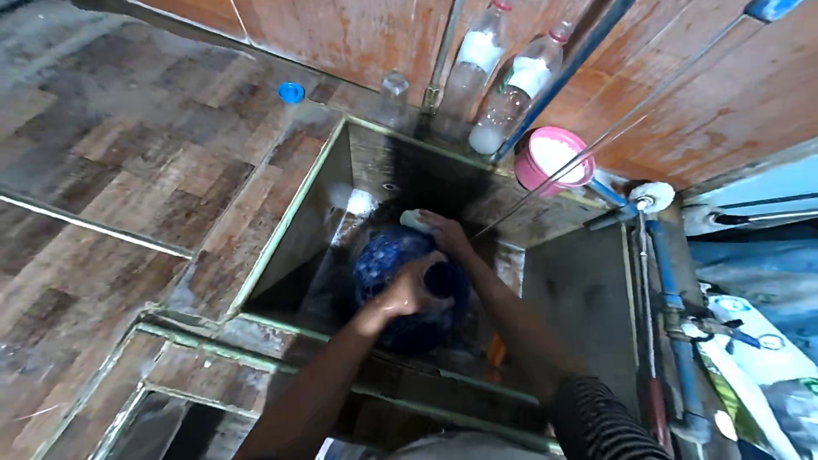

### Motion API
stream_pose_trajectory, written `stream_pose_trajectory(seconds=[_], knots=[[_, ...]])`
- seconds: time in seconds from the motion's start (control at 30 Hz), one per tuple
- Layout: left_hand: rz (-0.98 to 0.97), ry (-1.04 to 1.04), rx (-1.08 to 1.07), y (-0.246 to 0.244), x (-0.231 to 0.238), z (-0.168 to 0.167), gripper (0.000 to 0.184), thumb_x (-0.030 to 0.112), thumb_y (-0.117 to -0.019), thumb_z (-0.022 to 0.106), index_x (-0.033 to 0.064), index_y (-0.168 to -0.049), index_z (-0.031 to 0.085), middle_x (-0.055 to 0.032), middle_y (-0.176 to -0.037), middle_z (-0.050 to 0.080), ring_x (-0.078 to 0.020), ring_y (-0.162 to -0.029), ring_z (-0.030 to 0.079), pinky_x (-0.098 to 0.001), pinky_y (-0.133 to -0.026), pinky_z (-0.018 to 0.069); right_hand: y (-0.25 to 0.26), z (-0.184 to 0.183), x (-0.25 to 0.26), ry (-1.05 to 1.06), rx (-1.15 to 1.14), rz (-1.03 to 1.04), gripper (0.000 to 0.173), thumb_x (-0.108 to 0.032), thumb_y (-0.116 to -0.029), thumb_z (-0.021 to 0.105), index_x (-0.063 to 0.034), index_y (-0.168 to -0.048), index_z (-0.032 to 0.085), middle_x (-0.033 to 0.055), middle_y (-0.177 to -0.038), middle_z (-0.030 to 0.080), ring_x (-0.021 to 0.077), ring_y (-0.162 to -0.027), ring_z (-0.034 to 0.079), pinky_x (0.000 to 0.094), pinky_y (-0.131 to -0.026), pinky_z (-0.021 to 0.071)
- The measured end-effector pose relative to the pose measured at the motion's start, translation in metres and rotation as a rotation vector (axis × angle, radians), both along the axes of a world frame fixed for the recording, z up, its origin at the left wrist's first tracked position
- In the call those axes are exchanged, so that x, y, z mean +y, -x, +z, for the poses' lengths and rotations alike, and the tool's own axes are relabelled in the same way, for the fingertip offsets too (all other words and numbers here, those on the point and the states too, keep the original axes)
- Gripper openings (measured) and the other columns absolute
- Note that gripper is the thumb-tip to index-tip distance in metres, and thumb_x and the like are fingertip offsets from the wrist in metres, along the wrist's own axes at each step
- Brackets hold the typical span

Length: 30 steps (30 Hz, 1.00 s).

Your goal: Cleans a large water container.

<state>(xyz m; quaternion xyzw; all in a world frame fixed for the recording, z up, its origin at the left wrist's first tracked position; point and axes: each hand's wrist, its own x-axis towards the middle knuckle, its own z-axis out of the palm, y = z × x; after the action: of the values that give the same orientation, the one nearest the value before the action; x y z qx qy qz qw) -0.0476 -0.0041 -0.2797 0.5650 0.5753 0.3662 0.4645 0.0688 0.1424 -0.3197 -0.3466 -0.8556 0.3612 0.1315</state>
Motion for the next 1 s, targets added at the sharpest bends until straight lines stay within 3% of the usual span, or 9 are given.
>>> stream_pose_trajectory(seconds=[0.07, 0.17, 0.27, 0.37, 0.5, 0.6, 0.7, 0.87, 1.0], knots=[[-0.097, 0.075, 0.017, 0.018, 0.001, 0.004, 0.075, 0.02, -0.0789, 0.087, 0.0037, -0.143, 0.052, -0.0161, -0.142, 0.057, -0.0208, -0.133, 0.054, -0.0388, -0.114, 0.0424, -0.043, -0.02, -0.036, -0.156, 0.116, -0.073, 0.034, 0.005, -0.0987, 0.049, -0.0004, -0.122, 0.073, 0.0198, -0.146, 0.058, 0.0391, -0.135, 0.056, 0.0541, -0.113, 0.0449], [0.291, -0.064, -0.009, 0.0, -0.008, -0.015, 0.074, 0.027, -0.0765, 0.088, -0.0038, -0.136, 0.056, -0.0223, -0.139, 0.057, -0.0274, -0.131, 0.054, -0.0394, -0.112, 0.043, -0.082, -0.015, -0.095, -0.255, 0.268, -0.189, 0.024, 0.009, -0.0887, 0.053, 0.009, -0.097, 0.076, 0.0295, -0.127, 0.067, 0.048, -0.125, 0.061, 0.0549, -0.106, 0.0492], [0.684, -0.345, 0.05, -0.054, 0.001, -0.042, 0.068, 0.025, -0.0701, 0.089, -0.0142, -0.118, 0.062, -0.0303, -0.118, 0.066, -0.0382, -0.113, 0.064, -0.0472, -0.101, 0.0509, -0.055, 0.008, -0.071, 0.0, 0.185, -0.237, 0.028, 0.005, -0.0961, 0.053, 0.0144, -0.118, 0.068, 0.0291, -0.129, 0.065, 0.0369, -0.124, 0.063, 0.0431, -0.108, 0.0488], [0.37, -0.152, 0.06, -0.033, 0.014, -0.02, 0.069, 0.026, -0.0761, 0.087, -0.0098, -0.128, 0.06, -0.0284, -0.128, 0.063, -0.0357, -0.123, 0.06, -0.0476, -0.108, 0.0463, -0.013, 0.007, -0.009, 0.114, 0.12, -0.1, 0.045, 0.004, -0.1005, 0.051, -0.0014, -0.145, 0.055, 0.0197, -0.146, 0.058, 0.0355, -0.132, 0.058, 0.053, -0.111, 0.0457], [0.074, 0.065, 0.079, 0.031, 0.009, -0.004, 0.077, 0.025, -0.077, 0.089, 0.003, -0.142, 0.054, -0.018, -0.142, 0.057, -0.026, -0.134, 0.053, -0.0442, -0.114, 0.0425, -0.041, -0.022, -0.061, -0.145, 0.215, -0.17, 0.035, 0.007, -0.0949, 0.054, 0.0029, -0.124, 0.071, 0.0263, -0.133, 0.065, 0.0411, -0.127, 0.061, 0.0532, -0.109, 0.0483], [0.557, -0.029, -0.023, 0.016, -0.009, -0.019, 0.075, 0.026, -0.077, 0.088, -0.0045, -0.137, 0.055, -0.0232, -0.139, 0.058, -0.0287, -0.132, 0.054, -0.0428, -0.113, 0.0427, -0.064, -0.028, -0.121, -0.22, 0.282, -0.228, 0.031, 0.008, -0.0804, 0.062, 0.0059, -0.109, 0.075, 0.0306, -0.12, 0.066, 0.0448, -0.113, 0.065, 0.053, -0.098, 0.0546], [0.777, -0.089, -0.038, -0.009, 0.001, -0.028, 0.074, 0.02, -0.0748, 0.089, -0.0098, -0.133, 0.054, -0.0272, -0.128, 0.062, -0.0303, -0.121, 0.061, -0.0431, -0.106, 0.0482, -0.03, -0.009, -0.091, -0.117, 0.192, -0.188, 0.032, 0.006, -0.0847, 0.063, 0.008, -0.115, 0.073, 0.0349, -0.122, 0.063, 0.05, -0.118, 0.059, 0.0585, -0.102, 0.0482], [0.237, 0.03, -0.012, 0.022, -0.005, -0.008, 0.076, 0.018, -0.0754, 0.089, -0.003, -0.139, 0.054, -0.0183, -0.135, 0.061, -0.0186, -0.127, 0.058, -0.0339, -0.11, 0.0448, 0.027, -0.012, -0.003, 0.016, -0.044, -0.134, 0.04, -0.008, -0.1046, 0.053, -0.0008, -0.144, 0.057, 0.0218, -0.155, 0.047, 0.0386, -0.141, 0.048, 0.0553, -0.115, 0.0407], [0.413, -0.093, -0.088, 0.022, -0.018, -0.029, 0.073, 0.022, -0.0755, 0.089, -0.0031, -0.136, 0.055, -0.0158, -0.134, 0.061, -0.0155, -0.125, 0.058, -0.0319, -0.109, 0.047, -0.042, -0.05, -0.092, -0.314, 0.256, -0.178, 0.043, 0.003, -0.089, 0.055, 0.0011, -0.13, 0.068, 0.0298, -0.142, 0.057, 0.0461, -0.131, 0.057, 0.0562, -0.108, 0.0492]])
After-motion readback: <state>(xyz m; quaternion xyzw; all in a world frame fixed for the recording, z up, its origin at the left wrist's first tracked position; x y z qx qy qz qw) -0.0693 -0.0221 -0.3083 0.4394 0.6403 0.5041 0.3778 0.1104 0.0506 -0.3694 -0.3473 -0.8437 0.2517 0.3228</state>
